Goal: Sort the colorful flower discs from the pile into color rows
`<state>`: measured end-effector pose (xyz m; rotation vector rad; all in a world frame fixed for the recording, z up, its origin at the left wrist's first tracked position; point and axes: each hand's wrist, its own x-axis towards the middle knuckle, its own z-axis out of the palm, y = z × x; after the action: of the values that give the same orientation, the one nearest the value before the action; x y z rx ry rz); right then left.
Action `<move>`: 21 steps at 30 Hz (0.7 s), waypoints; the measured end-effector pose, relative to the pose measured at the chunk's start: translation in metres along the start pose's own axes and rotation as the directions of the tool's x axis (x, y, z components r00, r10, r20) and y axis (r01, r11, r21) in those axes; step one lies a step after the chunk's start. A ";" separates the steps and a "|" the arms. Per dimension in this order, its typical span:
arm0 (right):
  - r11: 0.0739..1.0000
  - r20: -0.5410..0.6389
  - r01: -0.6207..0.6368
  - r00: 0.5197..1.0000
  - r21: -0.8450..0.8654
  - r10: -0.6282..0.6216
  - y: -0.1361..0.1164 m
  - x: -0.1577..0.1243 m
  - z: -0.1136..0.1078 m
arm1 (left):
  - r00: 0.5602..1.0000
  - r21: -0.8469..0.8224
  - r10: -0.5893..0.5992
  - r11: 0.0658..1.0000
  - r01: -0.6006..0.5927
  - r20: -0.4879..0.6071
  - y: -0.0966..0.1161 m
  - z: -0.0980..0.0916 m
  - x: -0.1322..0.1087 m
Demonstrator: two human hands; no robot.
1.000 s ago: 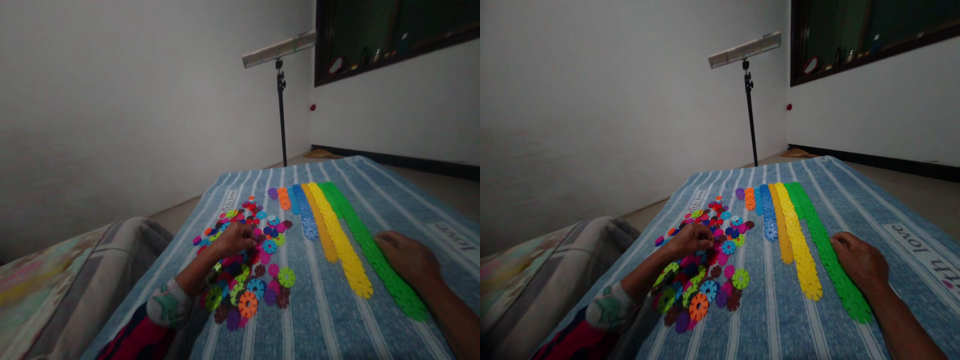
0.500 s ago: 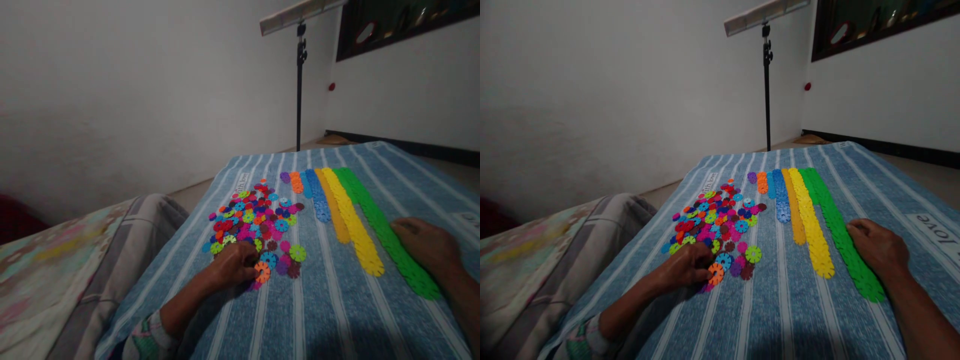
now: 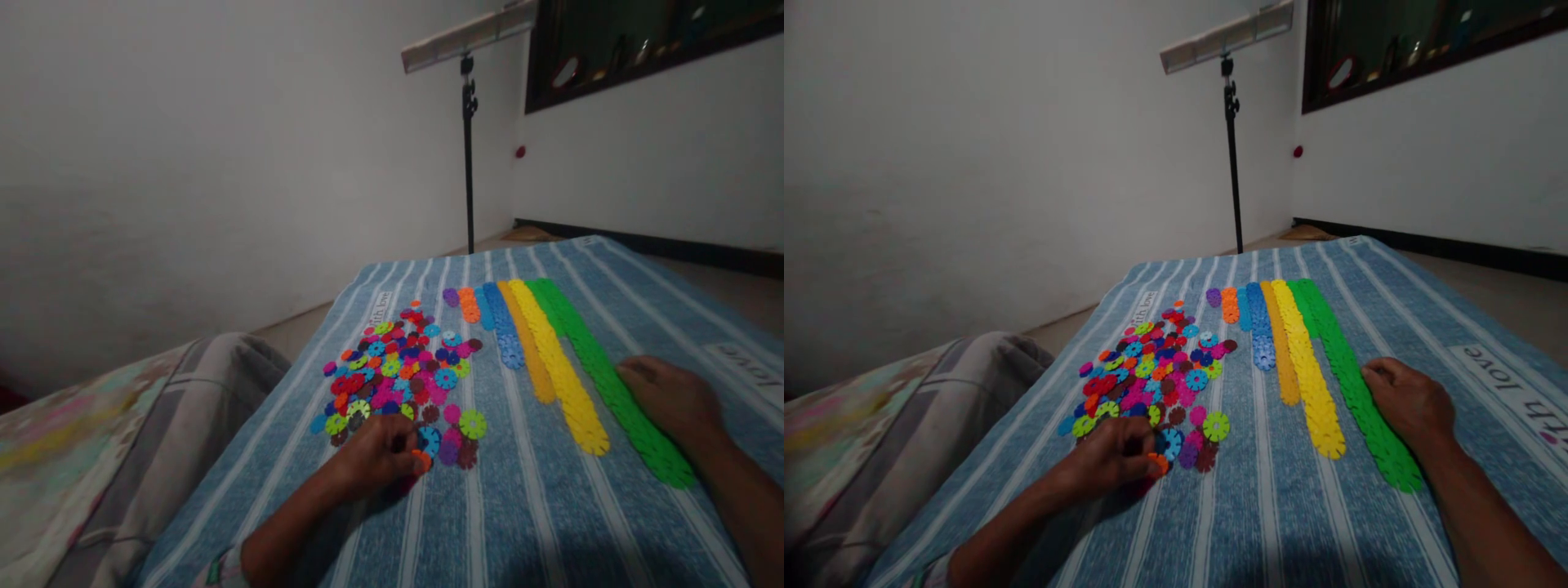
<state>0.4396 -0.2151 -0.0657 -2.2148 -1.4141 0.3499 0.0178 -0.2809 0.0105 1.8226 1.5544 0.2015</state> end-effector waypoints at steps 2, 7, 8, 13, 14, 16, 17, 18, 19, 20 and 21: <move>1.000 -0.002 -0.010 1.000 0.008 0.010 0.000 0.001 0.002 | 0.999 -0.191 0.033 0.981 -0.027 0.026 0.004 -0.007 0.009; 1.000 -0.036 0.028 0.999 0.003 -0.028 0.005 0.006 0.010 | 0.990 -0.307 0.092 0.944 -0.119 -0.103 0.024 -0.026 0.068; 1.000 -0.034 0.027 0.999 0.006 -0.026 0.006 0.007 0.011 | 0.985 -0.305 0.088 0.943 -0.131 -0.150 0.029 -0.028 0.085; 0.998 -0.059 0.049 0.997 0.037 -0.047 0.008 0.008 0.014 | 0.924 -0.227 0.065 0.961 -0.160 -0.376 0.050 -0.029 0.177; 0.998 -0.065 0.056 0.997 0.041 -0.053 0.008 0.008 0.015 | 0.917 -0.218 0.038 0.967 -0.135 -0.398 0.053 -0.028 0.192; 0.997 -0.070 0.054 0.996 0.049 -0.051 0.008 0.008 0.016 | 0.904 -0.161 0.000 0.984 -0.076 -0.428 0.060 -0.025 0.218; 0.997 -0.071 0.049 0.996 0.051 -0.045 0.008 0.009 0.016 | 0.896 -0.130 -0.015 0.990 -0.048 -0.444 0.062 -0.024 0.228; 0.998 -0.070 0.045 0.997 0.053 -0.041 0.008 0.009 0.017 | 0.890 -0.108 -0.020 0.994 -0.032 -0.455 0.064 -0.022 0.237; 0.998 -0.070 0.041 0.997 0.053 -0.037 0.007 0.009 0.017 | 0.885 -0.089 -0.022 0.996 -0.022 -0.466 0.065 -0.021 0.245; 0.998 -0.067 0.038 0.997 0.052 -0.034 0.007 0.009 0.017 | 0.881 -0.076 -0.020 0.997 -0.018 -0.474 0.066 -0.019 0.251; 0.998 -0.060 0.032 0.998 0.049 -0.029 0.006 0.008 0.016 | 0.877 -0.066 -0.016 0.998 -0.018 -0.480 0.067 -0.018 0.256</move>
<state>0.4402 -0.2052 -0.0822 -2.1433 -1.3915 0.3026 0.1281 -0.0413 -0.0190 1.8036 1.8501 0.7504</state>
